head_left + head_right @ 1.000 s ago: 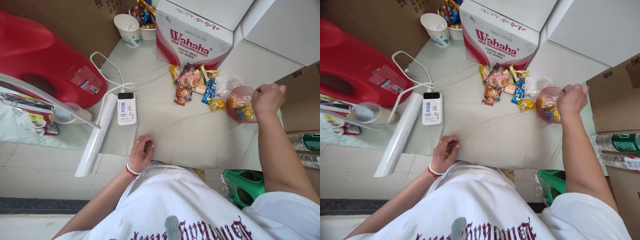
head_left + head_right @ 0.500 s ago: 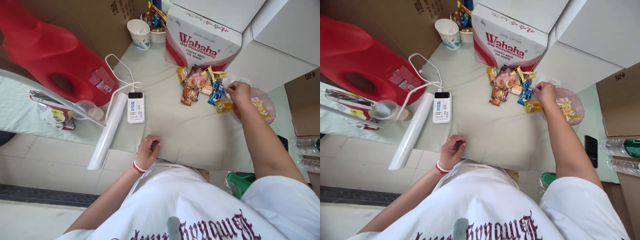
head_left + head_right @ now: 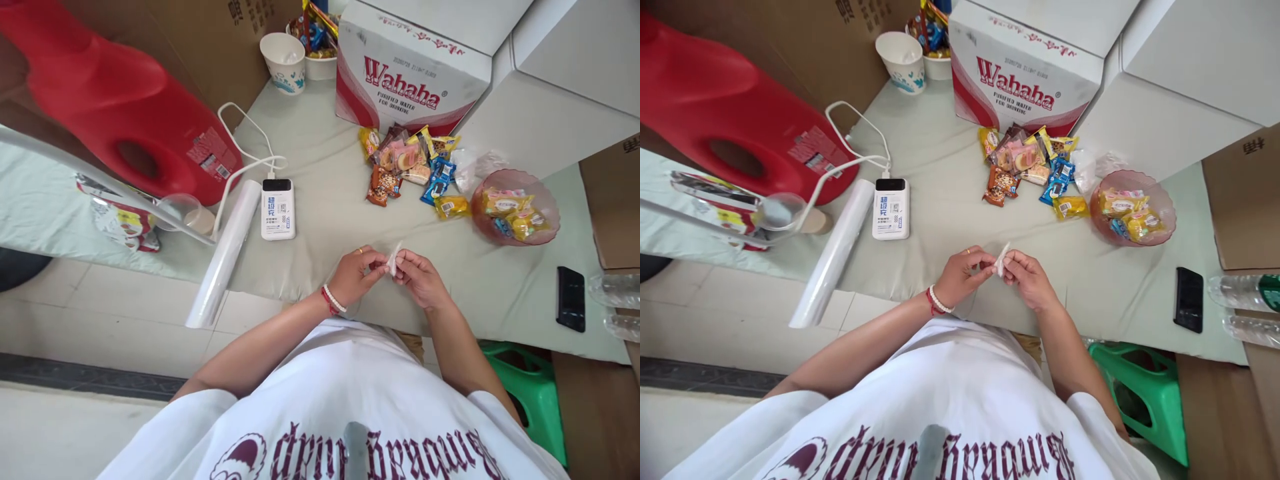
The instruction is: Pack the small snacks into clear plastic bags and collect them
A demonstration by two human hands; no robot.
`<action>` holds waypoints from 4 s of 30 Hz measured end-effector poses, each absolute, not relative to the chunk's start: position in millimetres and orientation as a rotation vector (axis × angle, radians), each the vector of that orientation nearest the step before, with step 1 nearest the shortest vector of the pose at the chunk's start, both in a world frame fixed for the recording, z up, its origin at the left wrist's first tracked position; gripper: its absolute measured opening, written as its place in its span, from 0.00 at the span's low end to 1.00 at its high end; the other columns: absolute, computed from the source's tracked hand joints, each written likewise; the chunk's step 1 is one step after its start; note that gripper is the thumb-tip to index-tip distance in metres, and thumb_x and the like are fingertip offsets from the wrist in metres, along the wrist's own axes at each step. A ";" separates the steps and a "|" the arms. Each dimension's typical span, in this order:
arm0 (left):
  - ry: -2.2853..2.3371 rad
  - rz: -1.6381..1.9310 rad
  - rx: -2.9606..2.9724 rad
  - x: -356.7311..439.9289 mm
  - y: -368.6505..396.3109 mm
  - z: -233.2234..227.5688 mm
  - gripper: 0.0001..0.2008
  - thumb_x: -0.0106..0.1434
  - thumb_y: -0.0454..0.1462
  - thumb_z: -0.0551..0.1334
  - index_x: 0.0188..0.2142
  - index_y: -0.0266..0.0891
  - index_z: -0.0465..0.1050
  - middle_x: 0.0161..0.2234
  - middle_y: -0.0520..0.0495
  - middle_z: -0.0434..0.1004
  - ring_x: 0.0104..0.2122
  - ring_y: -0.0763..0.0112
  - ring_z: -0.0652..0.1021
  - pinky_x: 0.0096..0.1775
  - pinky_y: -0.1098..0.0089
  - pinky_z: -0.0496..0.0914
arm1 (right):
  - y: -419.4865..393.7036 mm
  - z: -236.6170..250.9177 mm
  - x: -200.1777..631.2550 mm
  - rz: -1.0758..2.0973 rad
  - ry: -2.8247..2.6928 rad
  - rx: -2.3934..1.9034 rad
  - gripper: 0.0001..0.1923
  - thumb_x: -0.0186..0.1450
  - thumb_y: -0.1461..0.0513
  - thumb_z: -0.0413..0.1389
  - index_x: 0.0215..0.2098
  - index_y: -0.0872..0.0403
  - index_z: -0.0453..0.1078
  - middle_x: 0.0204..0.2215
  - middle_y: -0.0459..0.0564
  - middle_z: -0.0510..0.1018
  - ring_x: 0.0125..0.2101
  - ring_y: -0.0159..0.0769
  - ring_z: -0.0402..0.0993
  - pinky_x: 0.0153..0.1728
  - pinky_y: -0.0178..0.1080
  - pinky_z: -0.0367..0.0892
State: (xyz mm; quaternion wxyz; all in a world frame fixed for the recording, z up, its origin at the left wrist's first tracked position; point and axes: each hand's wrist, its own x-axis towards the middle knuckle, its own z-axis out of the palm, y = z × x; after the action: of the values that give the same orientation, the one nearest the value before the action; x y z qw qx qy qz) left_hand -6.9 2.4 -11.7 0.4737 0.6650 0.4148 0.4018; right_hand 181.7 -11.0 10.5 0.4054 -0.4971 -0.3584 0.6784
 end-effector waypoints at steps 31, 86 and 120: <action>1.002 0.931 1.440 -3.9 -17.1 -20.0 0.20 0.65 0.50 0.67 0.53 0.45 0.79 0.51 0.42 0.75 0.46 0.62 0.76 0.45 0.64 0.73 | -34.1 -17.8 181.1 2.037 -0.185 -0.950 0.10 0.56 0.64 0.65 0.31 0.54 0.67 0.21 0.40 0.66 0.20 0.24 0.56 0.13 0.22 0.54; 0.908 1.157 0.664 -50.2 -9.8 -22.0 0.20 0.54 0.50 0.77 0.36 0.44 0.72 0.45 0.50 0.81 0.46 0.66 0.81 0.50 0.57 0.79 | -73.0 2.5 219.9 1.143 -0.953 -1.728 0.11 0.59 0.55 0.70 0.35 0.51 0.77 0.28 0.45 0.75 0.25 0.30 0.60 0.23 0.32 0.58; 1.021 1.279 0.607 -48.4 19.8 30.5 0.18 0.64 0.49 0.69 0.34 0.43 0.64 0.25 0.59 0.67 0.16 0.84 0.63 0.20 0.80 0.62 | -39.6 80.9 184.1 1.456 -0.564 -1.238 0.22 0.57 0.53 0.73 0.34 0.50 0.65 0.22 0.36 0.68 0.14 0.20 0.55 0.11 0.24 0.50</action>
State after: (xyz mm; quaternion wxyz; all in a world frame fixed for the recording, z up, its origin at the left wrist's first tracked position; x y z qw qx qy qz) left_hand -48.4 19.8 30.5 0.6427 0.2665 0.4482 0.5613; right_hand 184.1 -39.6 80.9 0.5434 -0.5215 -0.2378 0.6133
